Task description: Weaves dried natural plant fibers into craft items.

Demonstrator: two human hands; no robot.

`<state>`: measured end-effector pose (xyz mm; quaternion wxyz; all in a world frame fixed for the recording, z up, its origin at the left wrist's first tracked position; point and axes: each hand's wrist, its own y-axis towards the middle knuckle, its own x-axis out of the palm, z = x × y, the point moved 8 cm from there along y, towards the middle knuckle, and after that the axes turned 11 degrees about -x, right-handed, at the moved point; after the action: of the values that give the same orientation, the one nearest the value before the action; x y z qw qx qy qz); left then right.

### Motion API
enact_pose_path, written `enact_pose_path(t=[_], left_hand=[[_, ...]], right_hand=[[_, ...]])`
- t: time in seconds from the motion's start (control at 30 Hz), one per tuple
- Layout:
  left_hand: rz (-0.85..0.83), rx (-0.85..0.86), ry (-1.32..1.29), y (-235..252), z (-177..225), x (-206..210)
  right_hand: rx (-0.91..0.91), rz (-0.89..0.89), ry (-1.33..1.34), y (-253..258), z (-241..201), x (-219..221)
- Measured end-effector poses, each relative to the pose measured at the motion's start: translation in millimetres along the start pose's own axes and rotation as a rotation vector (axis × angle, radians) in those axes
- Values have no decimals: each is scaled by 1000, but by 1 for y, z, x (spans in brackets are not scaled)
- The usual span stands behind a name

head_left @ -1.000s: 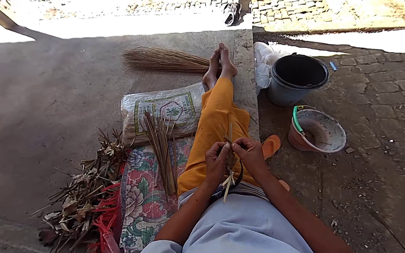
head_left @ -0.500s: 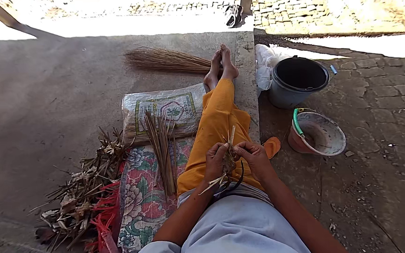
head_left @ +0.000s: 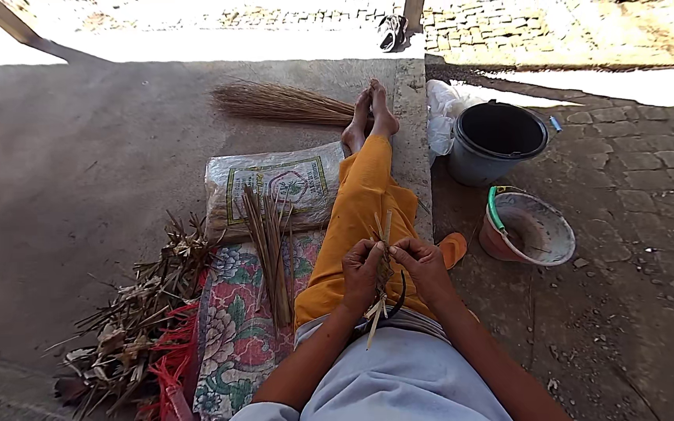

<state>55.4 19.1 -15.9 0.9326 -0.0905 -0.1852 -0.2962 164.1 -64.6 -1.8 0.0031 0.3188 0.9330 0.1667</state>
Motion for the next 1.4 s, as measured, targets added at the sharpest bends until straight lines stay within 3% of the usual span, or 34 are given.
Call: enact_pose_path(t=[0.37,0.6,0.73,0.9,1.0,1.07,1.2,1.3,1.4], left_hand=[[30,-26,-6,0,-1,-1],[-24,157,204,-3,3,1],[-39,34,117,-3,-1,1],[-21,-278,-161,-5,0,2],[-38,-329,-183,-4,0,3],[-85,-306,-130,-3,0,4],[-123,-125,151,1,4,1],[-136,4,344,2,11,1],[-167,-4,388,3,13,1]], right_hand=[[19,0,31,-3,0,-1],[1,37,10,2,-5,2],[39,35,77,8,-3,0],[179,109,319,5,9,-16],[172,20,162,9,6,-22],[72,-151,-143,12,-2,-18],[-189,-357,-514,12,-14,0],[-249,-398,-562,10,-14,5],[-179,-365,-497,8,-8,3]])
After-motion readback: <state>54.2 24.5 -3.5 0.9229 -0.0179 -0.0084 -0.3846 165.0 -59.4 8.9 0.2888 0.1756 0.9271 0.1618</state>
